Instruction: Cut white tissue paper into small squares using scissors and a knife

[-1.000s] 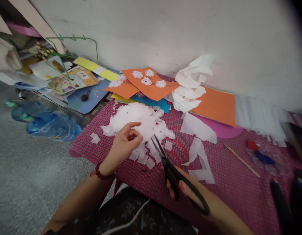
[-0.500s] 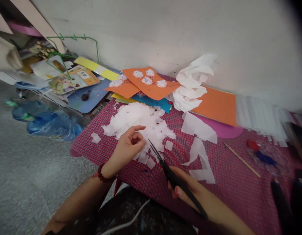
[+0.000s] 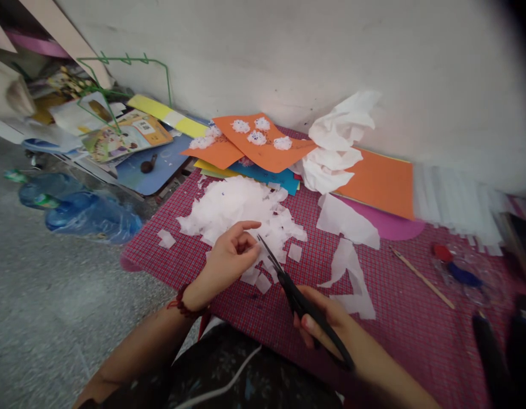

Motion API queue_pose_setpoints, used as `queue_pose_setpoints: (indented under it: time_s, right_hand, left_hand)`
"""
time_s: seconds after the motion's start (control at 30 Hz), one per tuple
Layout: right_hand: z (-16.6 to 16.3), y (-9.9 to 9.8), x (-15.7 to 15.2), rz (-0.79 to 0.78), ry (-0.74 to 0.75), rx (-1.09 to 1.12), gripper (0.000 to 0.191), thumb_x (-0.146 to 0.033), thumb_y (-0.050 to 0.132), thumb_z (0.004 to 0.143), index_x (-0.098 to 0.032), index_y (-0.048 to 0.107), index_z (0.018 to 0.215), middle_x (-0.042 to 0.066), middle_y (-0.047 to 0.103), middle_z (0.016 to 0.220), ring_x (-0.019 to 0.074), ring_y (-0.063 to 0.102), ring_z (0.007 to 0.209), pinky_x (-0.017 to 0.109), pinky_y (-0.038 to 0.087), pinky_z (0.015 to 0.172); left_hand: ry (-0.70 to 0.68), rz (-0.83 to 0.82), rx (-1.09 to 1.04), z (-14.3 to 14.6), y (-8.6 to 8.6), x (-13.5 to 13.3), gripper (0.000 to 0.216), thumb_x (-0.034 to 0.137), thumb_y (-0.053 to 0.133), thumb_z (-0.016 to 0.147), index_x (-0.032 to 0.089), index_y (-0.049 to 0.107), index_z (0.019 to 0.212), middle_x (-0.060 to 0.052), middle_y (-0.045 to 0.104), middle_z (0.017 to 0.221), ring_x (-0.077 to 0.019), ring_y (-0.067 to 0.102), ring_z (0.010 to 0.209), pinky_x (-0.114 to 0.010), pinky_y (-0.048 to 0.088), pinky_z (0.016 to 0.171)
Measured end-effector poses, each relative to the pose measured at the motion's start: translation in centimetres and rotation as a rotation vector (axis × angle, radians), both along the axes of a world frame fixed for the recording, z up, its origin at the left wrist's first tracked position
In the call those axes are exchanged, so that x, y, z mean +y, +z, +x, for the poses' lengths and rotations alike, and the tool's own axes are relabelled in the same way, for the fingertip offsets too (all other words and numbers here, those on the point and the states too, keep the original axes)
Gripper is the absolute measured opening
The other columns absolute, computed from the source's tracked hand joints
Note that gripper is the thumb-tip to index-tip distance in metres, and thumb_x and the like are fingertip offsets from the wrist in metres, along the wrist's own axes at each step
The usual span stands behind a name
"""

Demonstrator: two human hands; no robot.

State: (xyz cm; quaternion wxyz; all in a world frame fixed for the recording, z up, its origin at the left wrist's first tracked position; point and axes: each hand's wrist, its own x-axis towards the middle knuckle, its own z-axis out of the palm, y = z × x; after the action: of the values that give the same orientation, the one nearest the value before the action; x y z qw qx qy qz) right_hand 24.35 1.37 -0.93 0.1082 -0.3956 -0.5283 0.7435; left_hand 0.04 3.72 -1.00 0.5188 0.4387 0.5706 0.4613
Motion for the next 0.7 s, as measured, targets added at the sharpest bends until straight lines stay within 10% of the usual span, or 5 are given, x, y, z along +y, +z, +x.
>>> queue_pose_setpoints:
  time_s: [0.7]
  right_hand:
    - [1.7,0.4,0.5,0.130,0.117,-0.025,0.068,-0.069,0.053,0.091,-0.022,0.050,0.140,0.009,0.060,0.097,0.0215,0.055,0.083,0.035,0.048,0.074]
  left_hand:
    - [0.136,0.080,-0.120,-1.5,1.0,0.2,0.043,0.017,0.067,0.077,0.017,0.059,0.119,0.006,0.056,0.072,-0.0069,0.052,0.058,-0.020,0.040,0.055]
